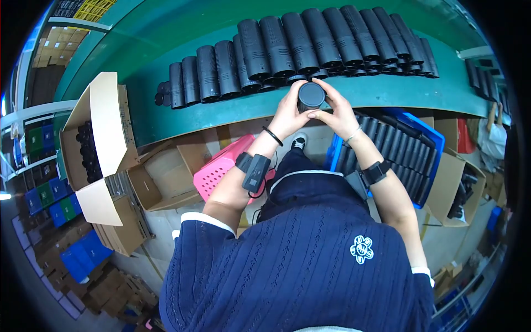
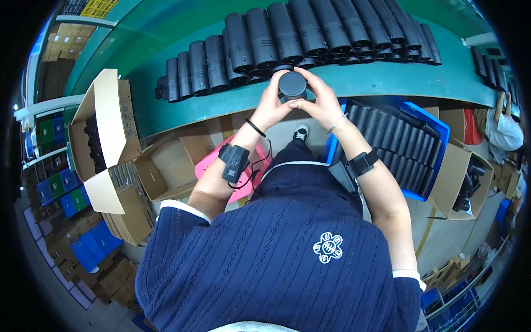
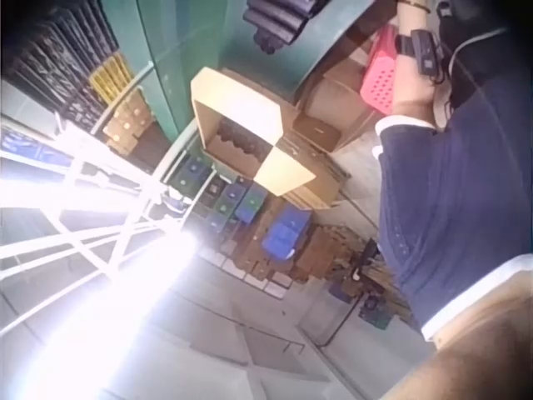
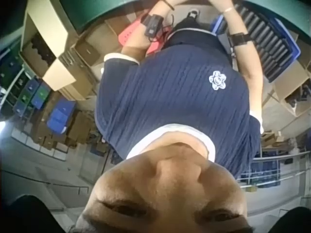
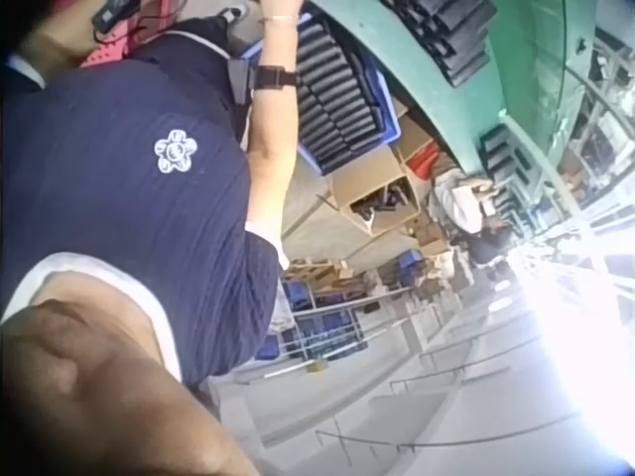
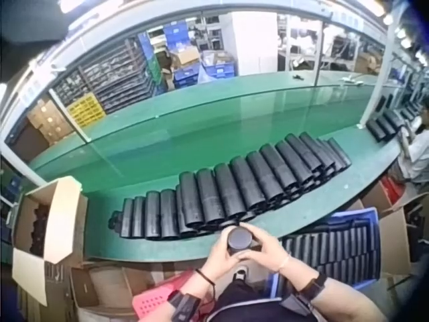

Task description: The person picks up a black cylinder from the table, fits a cap onto its end, and places it into a blue tray, repeating this process for several items.

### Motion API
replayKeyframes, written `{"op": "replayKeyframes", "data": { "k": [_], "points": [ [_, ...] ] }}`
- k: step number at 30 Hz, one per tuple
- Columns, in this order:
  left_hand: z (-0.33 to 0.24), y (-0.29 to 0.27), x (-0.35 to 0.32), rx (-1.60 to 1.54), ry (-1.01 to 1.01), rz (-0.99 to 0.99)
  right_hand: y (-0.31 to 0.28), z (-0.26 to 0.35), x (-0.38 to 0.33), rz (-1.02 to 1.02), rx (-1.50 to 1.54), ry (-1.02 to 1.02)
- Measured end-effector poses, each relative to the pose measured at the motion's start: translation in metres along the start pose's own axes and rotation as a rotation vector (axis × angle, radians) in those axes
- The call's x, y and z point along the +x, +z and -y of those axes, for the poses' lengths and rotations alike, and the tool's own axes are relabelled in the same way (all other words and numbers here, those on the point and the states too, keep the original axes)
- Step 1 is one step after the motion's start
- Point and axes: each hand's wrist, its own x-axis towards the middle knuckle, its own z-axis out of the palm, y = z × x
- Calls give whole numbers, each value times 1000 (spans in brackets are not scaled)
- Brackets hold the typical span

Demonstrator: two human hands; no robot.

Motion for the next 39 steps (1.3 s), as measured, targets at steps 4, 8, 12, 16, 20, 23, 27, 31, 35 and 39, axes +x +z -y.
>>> {"op": "replayKeyframes", "data": {
  "k": [4, 8, 12, 16, 20, 23, 27, 31, 35, 39],
  "points": [
    [-5, 0, -5, -16, 22, 18, -3, 3, -9, 2, -95, -29],
    [-7, 7, -9, -48, 21, 0, -4, 4, -15, -11, -34, 17],
    [-18, 8, -13, -77, -40, 30, -7, 10, -21, 20, -185, -40],
    [-22, 15, -18, -48, -28, 14, -8, 13, -25, -44, -259, -112],
    [-28, 19, -16, 117, 155, -95, -8, 24, -27, -74, -274, -140],
    [-28, 20, -15, 20, 91, -84, -14, 16, -25, -67, -240, -138],
    [-35, 18, -18, -124, -95, -20, -15, 15, -24, 4, -1, 44],
    [-36, 8, -24, -74, -85, -1, -10, 24, -25, 76, 131, 71],
    [-53, -32, -21, -374, -349, -242, -27, 19, -35, 89, 190, 198],
    [-63, -125, 18, -166, -531, -577, -58, -29, -60, 79, 165, 306]
  ]
}}
